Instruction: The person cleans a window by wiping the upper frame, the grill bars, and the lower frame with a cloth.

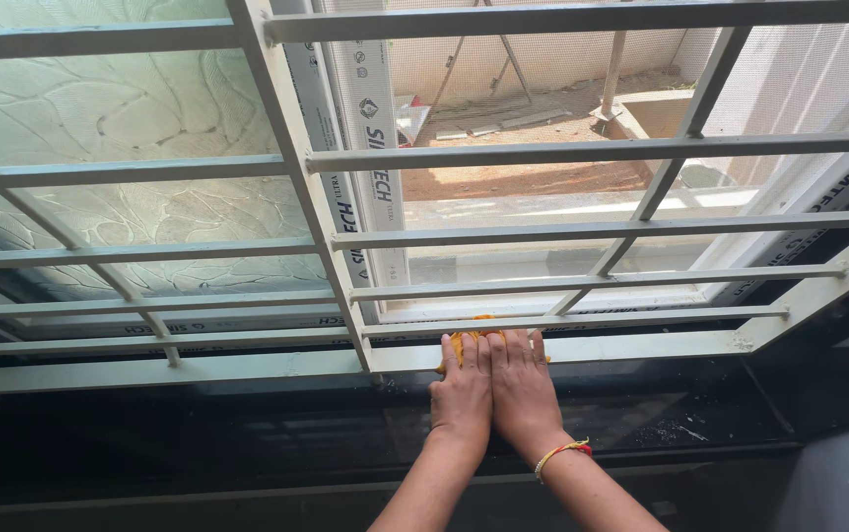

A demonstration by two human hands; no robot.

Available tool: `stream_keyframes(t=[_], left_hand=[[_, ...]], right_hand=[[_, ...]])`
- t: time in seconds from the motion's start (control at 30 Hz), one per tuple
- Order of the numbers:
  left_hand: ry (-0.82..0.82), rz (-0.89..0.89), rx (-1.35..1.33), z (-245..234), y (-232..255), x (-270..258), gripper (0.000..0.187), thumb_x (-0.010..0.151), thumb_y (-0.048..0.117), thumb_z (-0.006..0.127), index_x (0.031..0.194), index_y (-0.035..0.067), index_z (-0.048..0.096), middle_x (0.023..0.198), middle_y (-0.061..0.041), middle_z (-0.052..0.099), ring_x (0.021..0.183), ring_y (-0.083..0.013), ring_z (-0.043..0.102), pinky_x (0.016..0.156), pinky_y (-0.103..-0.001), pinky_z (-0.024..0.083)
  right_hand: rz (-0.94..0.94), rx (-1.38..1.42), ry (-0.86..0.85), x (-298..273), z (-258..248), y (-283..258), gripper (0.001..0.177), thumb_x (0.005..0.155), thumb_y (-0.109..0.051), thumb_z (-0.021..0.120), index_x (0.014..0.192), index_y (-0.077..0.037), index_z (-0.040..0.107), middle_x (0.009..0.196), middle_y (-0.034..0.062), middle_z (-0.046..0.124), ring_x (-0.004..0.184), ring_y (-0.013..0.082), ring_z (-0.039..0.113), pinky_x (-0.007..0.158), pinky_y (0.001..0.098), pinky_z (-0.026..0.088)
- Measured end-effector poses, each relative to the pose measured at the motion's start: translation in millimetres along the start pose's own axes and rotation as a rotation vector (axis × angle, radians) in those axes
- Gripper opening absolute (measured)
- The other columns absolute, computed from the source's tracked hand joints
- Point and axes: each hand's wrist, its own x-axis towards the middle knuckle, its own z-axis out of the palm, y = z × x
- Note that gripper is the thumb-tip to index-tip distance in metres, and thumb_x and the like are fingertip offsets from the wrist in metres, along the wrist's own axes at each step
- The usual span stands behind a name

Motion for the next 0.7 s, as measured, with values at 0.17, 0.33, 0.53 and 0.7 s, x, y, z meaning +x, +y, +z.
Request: stream_keyframes(t=[0.17,0.33,0.53,0.7], left_hand=[[0.004,-0.037,0.091,-13.3,-62.3,-22.0,0.062,0.094,0.017,0.059,0.15,0.008,0.033,0.153,-0.014,0.039,0.147,-0.0403,0.034,0.066,-0.04,0.066],[-0.053,-0.008,0.151,-23.9,-116.3,-42.1,0.075,0.089,0.008,0.059,0.155,-0.001,0.024,0.161,-0.017,0.03,0.151,-0.0272,0.03,0.069,-0.029,0.065],[-0.058,-0.126,0.146,-11.1,-73.3,-31.3,0.075,0.091,0.012,0.061,0.154,-0.004,0.023,0.158,-0.023,0.03,0.148,-0.0428,0.028,0.09,-0.03,0.06],[-0.06,0.171,0.404,-16.3,-12.3,-14.4,0.073,0.093,0.021,0.058,0.152,-0.011,0.03,0.148,-0.024,0.042,0.145,-0.0413,0.033,0.122,-0.058,0.027]], right_hand=[[-0.117,0.241,0.087,10.9,-12.9,-56.4,0.07,0.081,-0.021,0.059,0.143,0.002,0.037,0.141,0.0213,0.042,0.141,0.043,0.03,0.119,0.0568,0.018],[-0.212,0.371,0.14,27.1,-19.9,-103.5,0.071,0.079,-0.019,0.061,0.143,0.005,0.041,0.14,0.0255,0.044,0.137,0.0467,0.033,0.118,0.0557,0.023],[-0.217,0.389,0.172,19.9,-10.5,-71.5,0.06,0.084,-0.016,0.061,0.141,-0.001,0.047,0.14,0.0166,0.049,0.14,0.0383,0.038,0.119,0.0482,0.028],[-0.113,0.406,0.173,0.4,-7.9,-10.9,0.052,0.085,-0.01,0.057,0.136,-0.004,0.049,0.14,0.0165,0.049,0.142,0.0356,0.038,0.118,0.0451,0.031]])
